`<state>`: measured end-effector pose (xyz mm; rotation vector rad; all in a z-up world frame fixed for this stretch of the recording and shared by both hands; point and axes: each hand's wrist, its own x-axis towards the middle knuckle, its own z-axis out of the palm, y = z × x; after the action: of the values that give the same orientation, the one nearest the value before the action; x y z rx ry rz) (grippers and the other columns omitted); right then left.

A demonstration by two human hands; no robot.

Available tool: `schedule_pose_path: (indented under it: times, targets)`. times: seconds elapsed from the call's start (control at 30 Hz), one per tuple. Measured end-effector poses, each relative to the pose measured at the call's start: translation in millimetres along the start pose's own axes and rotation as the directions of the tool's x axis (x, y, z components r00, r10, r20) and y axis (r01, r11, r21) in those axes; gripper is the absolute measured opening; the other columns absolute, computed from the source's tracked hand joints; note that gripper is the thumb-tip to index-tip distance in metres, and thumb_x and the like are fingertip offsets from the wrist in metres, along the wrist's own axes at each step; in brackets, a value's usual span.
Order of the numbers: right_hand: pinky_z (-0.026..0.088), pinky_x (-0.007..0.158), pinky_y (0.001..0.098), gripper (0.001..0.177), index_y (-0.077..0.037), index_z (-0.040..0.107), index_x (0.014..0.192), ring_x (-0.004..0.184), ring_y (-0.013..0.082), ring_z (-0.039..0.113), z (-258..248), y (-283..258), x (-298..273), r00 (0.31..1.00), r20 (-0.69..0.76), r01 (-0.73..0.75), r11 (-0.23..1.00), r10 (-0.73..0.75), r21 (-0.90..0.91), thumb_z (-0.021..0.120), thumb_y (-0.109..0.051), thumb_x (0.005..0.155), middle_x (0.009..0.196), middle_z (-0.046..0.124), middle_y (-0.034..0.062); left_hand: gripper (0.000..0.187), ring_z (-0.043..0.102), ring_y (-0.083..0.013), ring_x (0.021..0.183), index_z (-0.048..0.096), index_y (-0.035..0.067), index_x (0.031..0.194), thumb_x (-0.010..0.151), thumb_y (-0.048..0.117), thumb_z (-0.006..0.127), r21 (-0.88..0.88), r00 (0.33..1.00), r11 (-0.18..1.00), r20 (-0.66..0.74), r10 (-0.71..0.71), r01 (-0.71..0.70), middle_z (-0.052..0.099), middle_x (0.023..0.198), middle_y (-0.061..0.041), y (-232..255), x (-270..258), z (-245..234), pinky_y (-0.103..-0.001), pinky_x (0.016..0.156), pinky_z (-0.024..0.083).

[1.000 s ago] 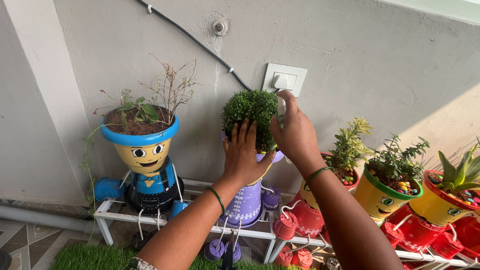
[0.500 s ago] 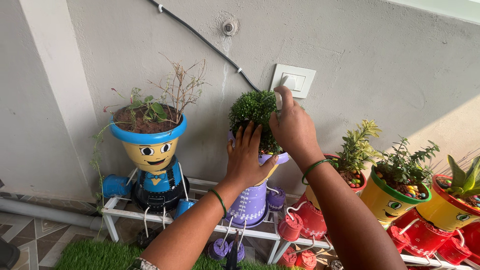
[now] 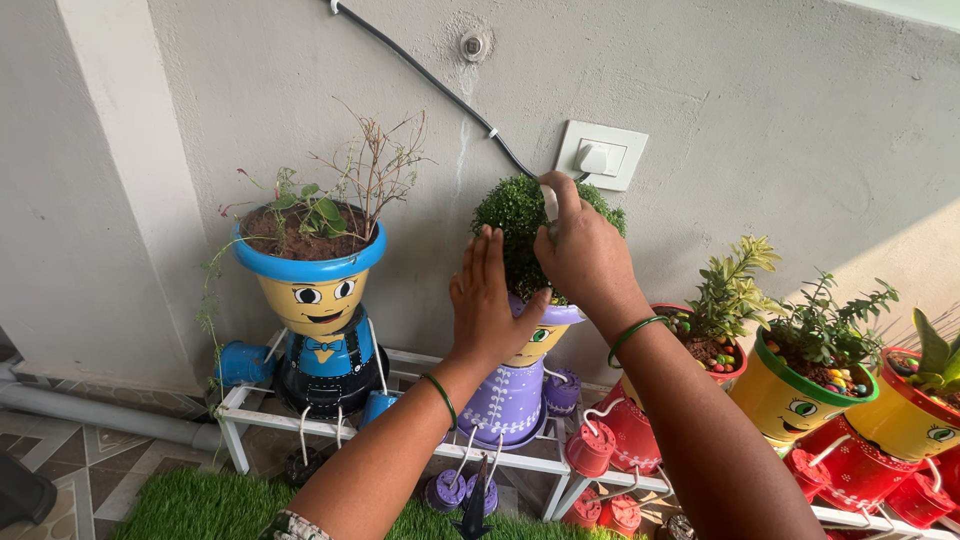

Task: The person trims a small potted plant using shears, then sprays it with a spray bottle, and finally trims another small plant. The task involves careful cutting and misting of the plants.

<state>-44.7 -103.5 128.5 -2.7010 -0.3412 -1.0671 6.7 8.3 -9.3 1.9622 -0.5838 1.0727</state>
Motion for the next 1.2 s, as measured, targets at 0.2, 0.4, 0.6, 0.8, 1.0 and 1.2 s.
schedule_pose_path:
  times: [0.2,0.4,0.6,0.8,1.0,1.2]
  targets:
    - [0.054,0.075,0.0526,0.057,-0.019,0.041,0.142,0.085,0.0426,0.069,-2,-3,-10,0.999,0.042,-0.016,1.000,0.017,-0.016,0.065,-0.018,0.090,0.090,0.070,0.0206,0.097,0.038,-0.0421,0.149,0.017,-0.003,0.159,0.093,0.044,0.069,-0.356,0.986,0.919,0.058,-0.157,0.167,0.035,0.161,-0.030,-26,0,13,-0.050,0.120,0.032]
    - [0.055,0.074,0.0512,0.058,-0.018,0.040,0.142,0.082,0.0404,0.070,-5,-4,-23,0.999,0.053,-0.012,0.999,0.010,0.046,0.065,-0.018,0.090,0.085,0.071,0.0184,0.088,0.035,-0.0384,0.153,0.015,-0.002,0.161,0.096,0.020,0.070,-0.599,0.987,0.788,0.030,-0.156,0.142,0.034,0.162,-0.031,-37,-1,20,-0.045,0.123,0.030]
    - [0.055,0.072,0.0503,0.055,-0.019,0.041,0.141,0.082,0.0381,0.072,2,-7,-32,0.996,0.094,-0.012,0.999,0.008,0.038,0.064,-0.018,0.091,0.091,0.072,0.0174,0.087,0.034,-0.0382,0.154,0.014,0.001,0.162,0.095,0.013,0.068,-0.605,0.996,0.792,0.026,-0.082,0.081,0.033,0.163,-0.031,-28,-3,17,-0.044,0.124,0.031]
    - [0.056,0.073,0.0505,0.054,-0.019,0.042,0.141,0.085,0.0380,0.072,5,-3,-34,0.995,0.089,-0.053,0.998,0.049,0.043,0.065,-0.020,0.091,0.096,0.072,0.0181,0.088,0.031,-0.0381,0.155,0.013,0.003,0.163,0.094,0.009,0.067,-0.569,0.998,0.819,0.033,-0.058,0.066,0.031,0.164,-0.029,-22,-3,16,-0.044,0.125,0.030]
    - [0.055,0.074,0.0531,0.061,-0.017,0.037,0.147,0.085,0.0414,0.070,-2,5,-27,0.997,-0.008,-0.075,0.996,0.076,0.038,0.064,-0.019,0.092,0.103,0.070,0.0217,0.092,0.040,-0.0376,0.150,0.021,0.005,0.161,0.087,0.018,0.074,-0.429,0.996,0.901,-0.032,-0.081,0.060,0.037,0.161,-0.025,-17,-3,7,-0.046,0.121,0.037]
    - [0.055,0.073,0.0531,0.057,-0.018,0.040,0.144,0.085,0.0400,0.072,-7,9,-22,0.997,-0.032,-0.064,0.998,0.064,0.012,0.063,-0.019,0.092,0.100,0.071,0.0206,0.090,0.030,-0.0358,0.154,0.030,0.012,0.159,0.083,0.025,0.076,-0.167,1.000,0.986,-0.021,0.012,-0.016,0.032,0.166,-0.019,-7,-2,-8,-0.059,0.116,0.026]
